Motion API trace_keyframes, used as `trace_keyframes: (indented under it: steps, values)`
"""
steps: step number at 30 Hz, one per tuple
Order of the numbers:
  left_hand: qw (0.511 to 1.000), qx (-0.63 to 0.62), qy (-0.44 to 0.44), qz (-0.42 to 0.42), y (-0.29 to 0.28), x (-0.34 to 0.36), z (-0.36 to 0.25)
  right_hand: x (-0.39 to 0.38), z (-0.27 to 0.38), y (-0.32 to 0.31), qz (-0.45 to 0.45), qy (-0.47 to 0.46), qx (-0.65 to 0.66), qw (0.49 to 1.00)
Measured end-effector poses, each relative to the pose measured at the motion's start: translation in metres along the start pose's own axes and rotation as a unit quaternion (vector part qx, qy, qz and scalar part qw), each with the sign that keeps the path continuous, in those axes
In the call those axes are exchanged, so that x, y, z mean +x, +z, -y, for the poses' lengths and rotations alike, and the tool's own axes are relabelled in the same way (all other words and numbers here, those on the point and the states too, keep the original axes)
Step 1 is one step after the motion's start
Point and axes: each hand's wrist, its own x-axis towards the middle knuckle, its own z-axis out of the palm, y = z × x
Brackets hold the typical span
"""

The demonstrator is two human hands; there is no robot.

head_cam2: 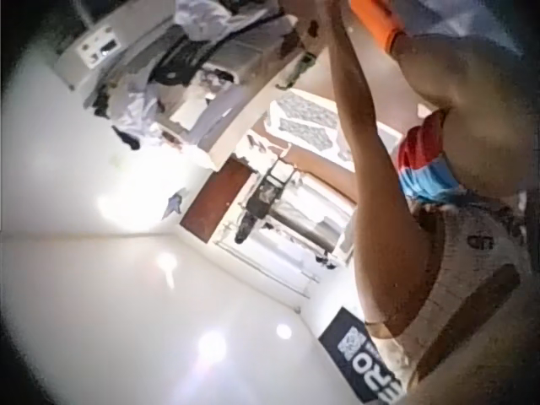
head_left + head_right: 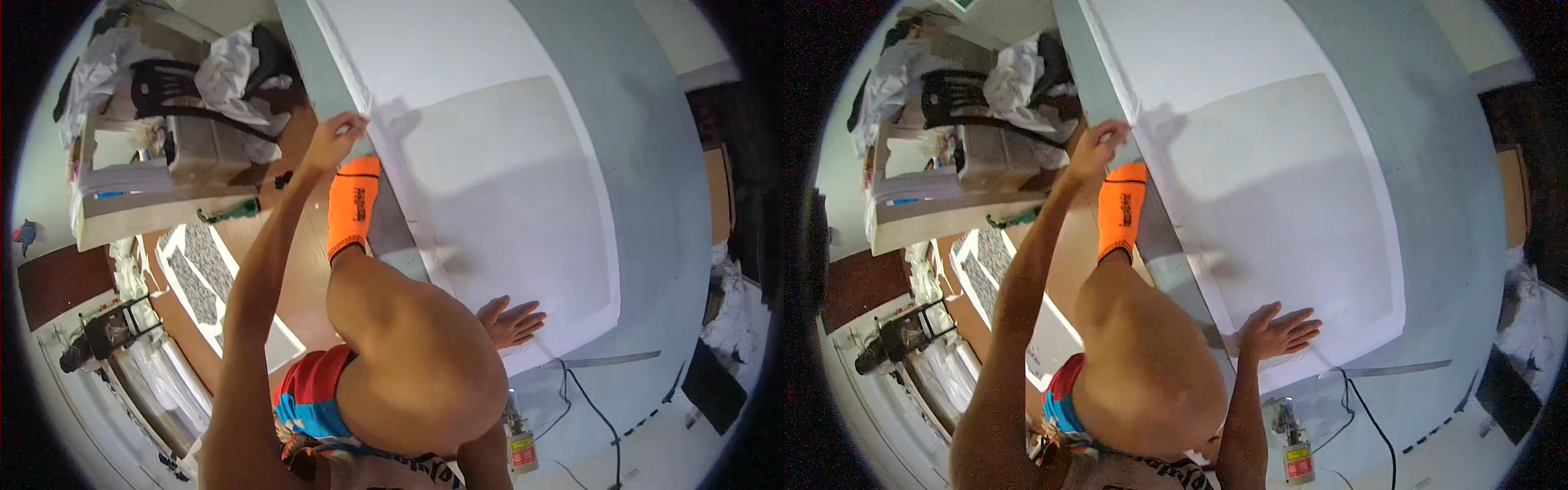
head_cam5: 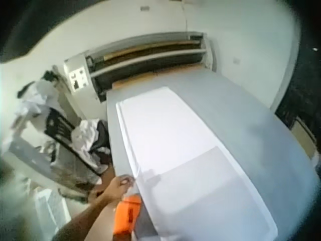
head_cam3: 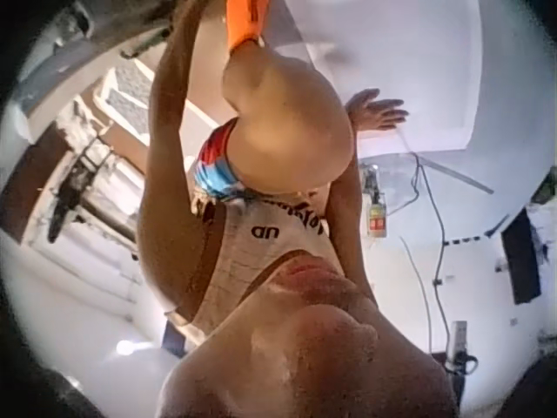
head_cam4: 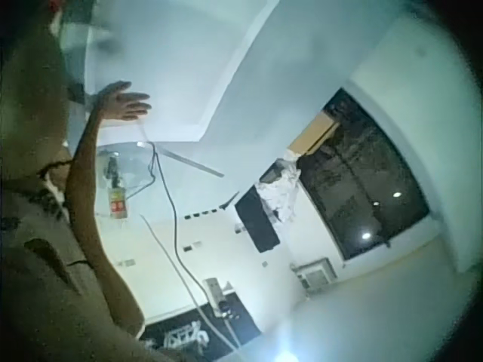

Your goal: The person aligns a pattern template on a piece of fabric and traces around its edges using tailor's chalk, then repositions the template across the fabric to trace it again.

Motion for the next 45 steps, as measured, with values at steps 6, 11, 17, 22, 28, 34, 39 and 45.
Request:
trace_keyframes:
  steps: [6,11,17,22,28,34,39,45]
  values:
    - [0.972,0.224,0.014,0.076,0.015,0.075,0.044,-0.002,0.012,0.016,0.003,-0.021,-0.001,1.000]
    - [0.970,0.226,-0.030,0.089,0.024,0.088,0.049,0.004,0.006,0.030,-0.012,-0.039,-0.018,0.999]
    - [0.966,0.232,-0.046,0.102,0.026,0.101,0.047,0.007,0.006,0.037,-0.015,-0.048,-0.036,0.998]
    - [0.962,0.232,-0.073,0.122,0.022,0.108,0.043,0.010,0.007,0.041,-0.007,-0.046,-0.036,0.998]
    - [0.961,0.236,-0.070,0.125,0.022,0.111,0.045,0.012,0.008,0.042,0.003,-0.039,-0.021,0.999]
    - [0.969,0.226,-0.050,0.090,0.028,0.108,0.049,0.013,0.009,0.042,0.003,-0.045,-0.027,0.999]
    - [0.979,0.188,-0.037,0.065,0.020,0.108,0.051,0.012,0.009,0.044,-0.006,-0.047,-0.034,0.998]
    - [0.988,0.037,-0.094,-0.116,-0.029,0.090,0.019,0.017,0.008,0.035,-0.003,-0.045,-0.036,0.998]
